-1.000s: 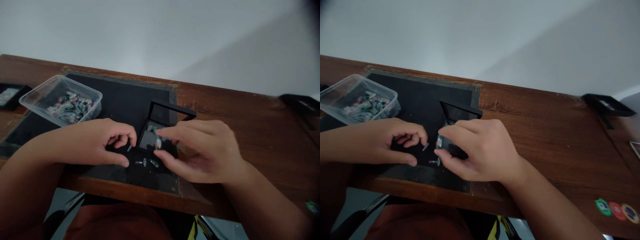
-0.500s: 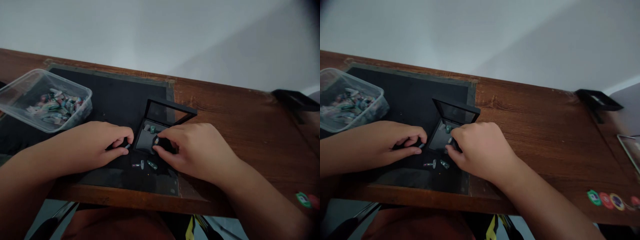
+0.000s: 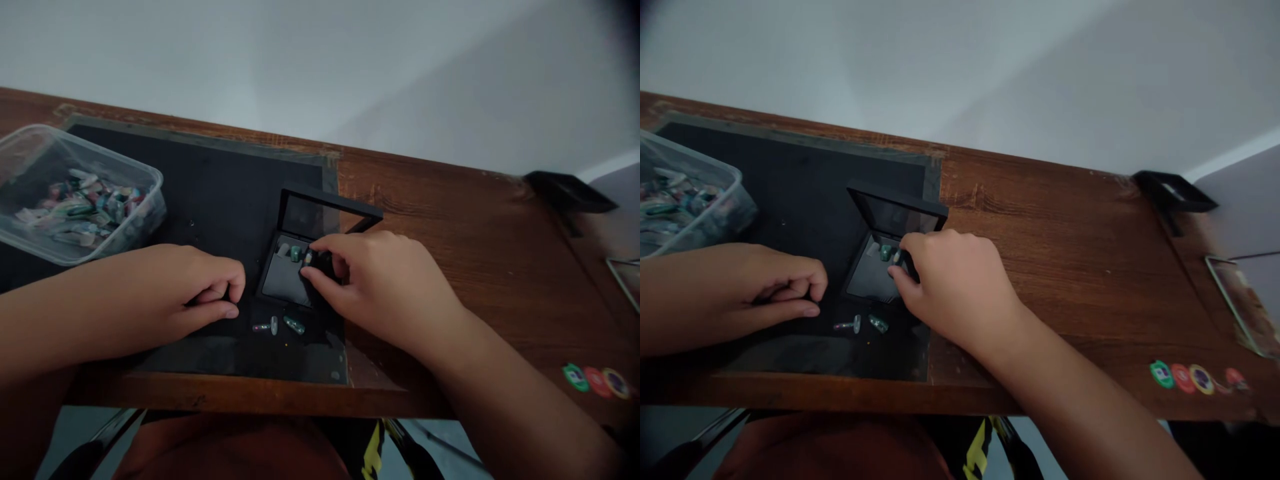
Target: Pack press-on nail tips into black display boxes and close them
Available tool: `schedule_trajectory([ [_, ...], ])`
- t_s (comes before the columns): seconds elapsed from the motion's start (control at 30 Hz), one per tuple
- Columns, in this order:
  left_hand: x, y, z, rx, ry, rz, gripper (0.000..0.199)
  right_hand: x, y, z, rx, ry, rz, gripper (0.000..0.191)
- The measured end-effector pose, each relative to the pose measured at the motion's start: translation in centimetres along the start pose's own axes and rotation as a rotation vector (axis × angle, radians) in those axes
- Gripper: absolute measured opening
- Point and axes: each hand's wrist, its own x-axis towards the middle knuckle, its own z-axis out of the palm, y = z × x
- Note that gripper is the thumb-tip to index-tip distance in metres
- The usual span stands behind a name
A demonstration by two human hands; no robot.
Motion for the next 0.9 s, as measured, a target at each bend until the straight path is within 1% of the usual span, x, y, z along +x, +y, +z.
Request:
schedule_trajectory([
  [0.07, 0.0, -0.1, 0.1, -0.005, -0.013, 0.014, 0.016, 0.0, -0.1, -0.1, -0.012, -0.005, 0.003, 0.024],
  [0.17, 0.0, -0.4, 0.3, 0.0, 0.023, 0.043, 0.016, -0.1, -0.1, -0.1, -0.042, -0.014, -0.002, 0.025],
  [0.3, 0.0, -0.6, 0.6, -0.012, 0.042, 0.056, 0.016, -0.4, -0.1, -0.2, -0.082, -0.002, -0.039, 0.033],
  [0.4, 0.0, -0.8, 0.8, -0.023, 0.065, 0.072, 0.017, -0.4, 0.0, -0.2, -0.104, 0.001, -0.047, 0.036],
  [0.57, 0.0, -1.0, 0.9, -0.015, 0.129, 0.085, 0.018, -0.4, 0.1, -0.3, -0.054, 0.02, -0.04, 0.035],
  [0.67, 0.1, -1.2, 0.7, -0.009, 0.116, 0.068, 0.017, -0.4, 0.1, -0.2, -0.009, 0.037, -0.046, 0.037],
  [0.73, 0.1, -1.2, 0.6, -0.01, 0.13, 0.059, 0.015, -0.5, 0.0, -0.2, 0.021, 0.034, -0.048, 0.037],
  [0.83, 0.0, -0.9, 0.3, -0.002, 0.182, 0.057, 0.015, -0.6, 0.0, -0.1, 0.05, 0.017, -0.045, 0.034],
  [0.9, -0.2, -0.4, 0.1, 0.04, 0.196, 0.038, 0.017, -0.6, 0.0, 0.0, 0.075, 0.014, -0.051, 0.032],
])
